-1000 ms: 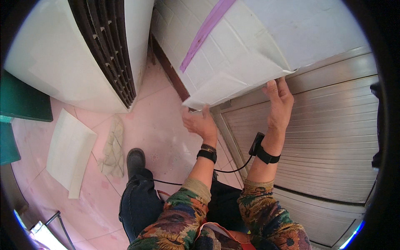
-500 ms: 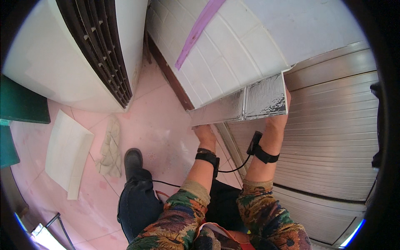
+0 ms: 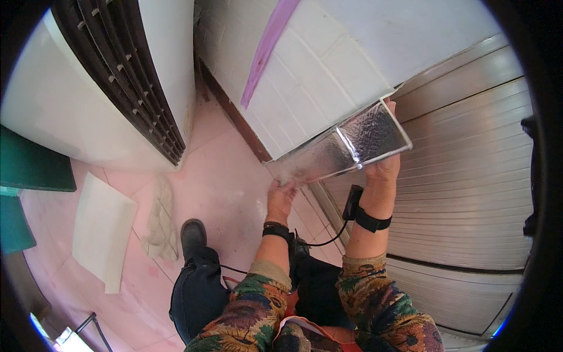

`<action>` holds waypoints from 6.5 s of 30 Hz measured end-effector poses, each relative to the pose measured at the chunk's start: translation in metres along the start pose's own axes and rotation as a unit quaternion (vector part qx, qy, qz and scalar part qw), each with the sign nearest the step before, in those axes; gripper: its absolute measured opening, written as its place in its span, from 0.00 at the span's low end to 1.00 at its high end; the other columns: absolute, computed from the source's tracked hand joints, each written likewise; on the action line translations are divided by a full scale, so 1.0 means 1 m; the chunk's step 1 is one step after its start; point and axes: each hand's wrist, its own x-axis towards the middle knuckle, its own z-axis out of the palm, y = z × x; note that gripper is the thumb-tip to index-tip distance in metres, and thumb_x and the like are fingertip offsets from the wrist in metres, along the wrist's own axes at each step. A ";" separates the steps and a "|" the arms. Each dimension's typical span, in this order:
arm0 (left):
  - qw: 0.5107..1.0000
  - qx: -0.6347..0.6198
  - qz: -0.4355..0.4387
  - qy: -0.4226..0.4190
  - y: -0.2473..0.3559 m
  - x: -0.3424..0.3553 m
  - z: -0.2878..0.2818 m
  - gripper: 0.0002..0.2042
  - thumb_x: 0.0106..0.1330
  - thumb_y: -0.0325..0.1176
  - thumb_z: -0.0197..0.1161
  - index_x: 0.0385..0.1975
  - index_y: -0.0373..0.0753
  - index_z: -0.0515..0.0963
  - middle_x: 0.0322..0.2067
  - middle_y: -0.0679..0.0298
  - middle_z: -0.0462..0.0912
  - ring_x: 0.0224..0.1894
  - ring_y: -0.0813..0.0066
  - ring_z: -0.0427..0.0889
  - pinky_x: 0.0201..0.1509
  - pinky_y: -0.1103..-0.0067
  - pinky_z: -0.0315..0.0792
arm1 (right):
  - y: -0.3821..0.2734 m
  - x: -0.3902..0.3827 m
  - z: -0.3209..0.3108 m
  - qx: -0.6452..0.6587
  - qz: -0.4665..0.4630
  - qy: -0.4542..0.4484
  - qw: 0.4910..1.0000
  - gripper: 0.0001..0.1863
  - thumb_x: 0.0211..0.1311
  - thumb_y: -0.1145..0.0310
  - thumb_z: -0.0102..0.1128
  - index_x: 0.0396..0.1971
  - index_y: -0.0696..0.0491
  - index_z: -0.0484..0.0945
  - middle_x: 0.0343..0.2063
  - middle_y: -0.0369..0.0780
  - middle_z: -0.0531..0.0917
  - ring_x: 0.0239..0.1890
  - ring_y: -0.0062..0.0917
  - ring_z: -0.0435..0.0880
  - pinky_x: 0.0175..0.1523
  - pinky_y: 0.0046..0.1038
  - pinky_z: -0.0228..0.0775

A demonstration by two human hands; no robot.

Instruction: The person wipes a section of the wall with a cloth, then repeatedly picks up white rectangular wall panels, aligns them against the wall, and presses them into place. The person handles the panels one at a time, adjusting their position and smoothing them against the surface.

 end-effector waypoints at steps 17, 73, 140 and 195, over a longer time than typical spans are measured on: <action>0.987 0.147 0.031 0.053 -0.016 -0.017 0.000 0.20 0.57 0.21 0.69 0.51 0.38 0.75 0.36 0.66 0.82 0.37 0.77 0.81 0.39 0.81 0.74 | -0.004 0.002 -0.012 0.019 -0.014 -0.054 0.998 0.28 0.75 0.62 0.53 0.70 0.56 0.62 0.45 0.35 0.81 0.45 0.17 0.81 0.46 0.20 0.78; 0.769 0.480 0.422 -0.008 0.152 -0.141 0.160 0.19 0.69 0.24 0.60 0.58 0.25 0.72 0.53 0.54 0.79 0.52 0.66 0.78 0.58 0.73 0.69 | -0.017 -0.002 -0.057 -0.250 -0.095 0.176 0.947 0.22 0.70 0.64 0.58 0.59 0.58 0.75 0.50 0.44 0.85 0.50 0.25 0.83 0.53 0.26 0.73; 0.951 0.272 0.139 -0.053 0.164 -0.144 0.105 0.25 0.67 0.31 0.68 0.62 0.39 0.68 0.56 0.60 0.75 0.58 0.66 0.75 0.66 0.66 0.69 | 0.020 0.007 -0.088 -0.188 0.102 0.054 0.975 0.19 0.60 0.72 0.68 0.50 0.62 0.80 0.41 0.39 0.85 0.40 0.24 0.81 0.48 0.30 0.75; 0.791 0.454 0.403 0.079 0.128 0.007 0.155 0.06 0.67 0.31 0.65 0.39 0.36 0.82 0.37 0.65 0.81 0.41 0.73 0.74 0.48 0.76 0.69 | 0.033 0.066 0.067 -0.402 -0.140 0.095 0.900 0.11 0.55 0.71 0.73 0.36 0.58 0.84 0.39 0.35 0.78 0.32 0.16 0.76 0.38 0.20 0.71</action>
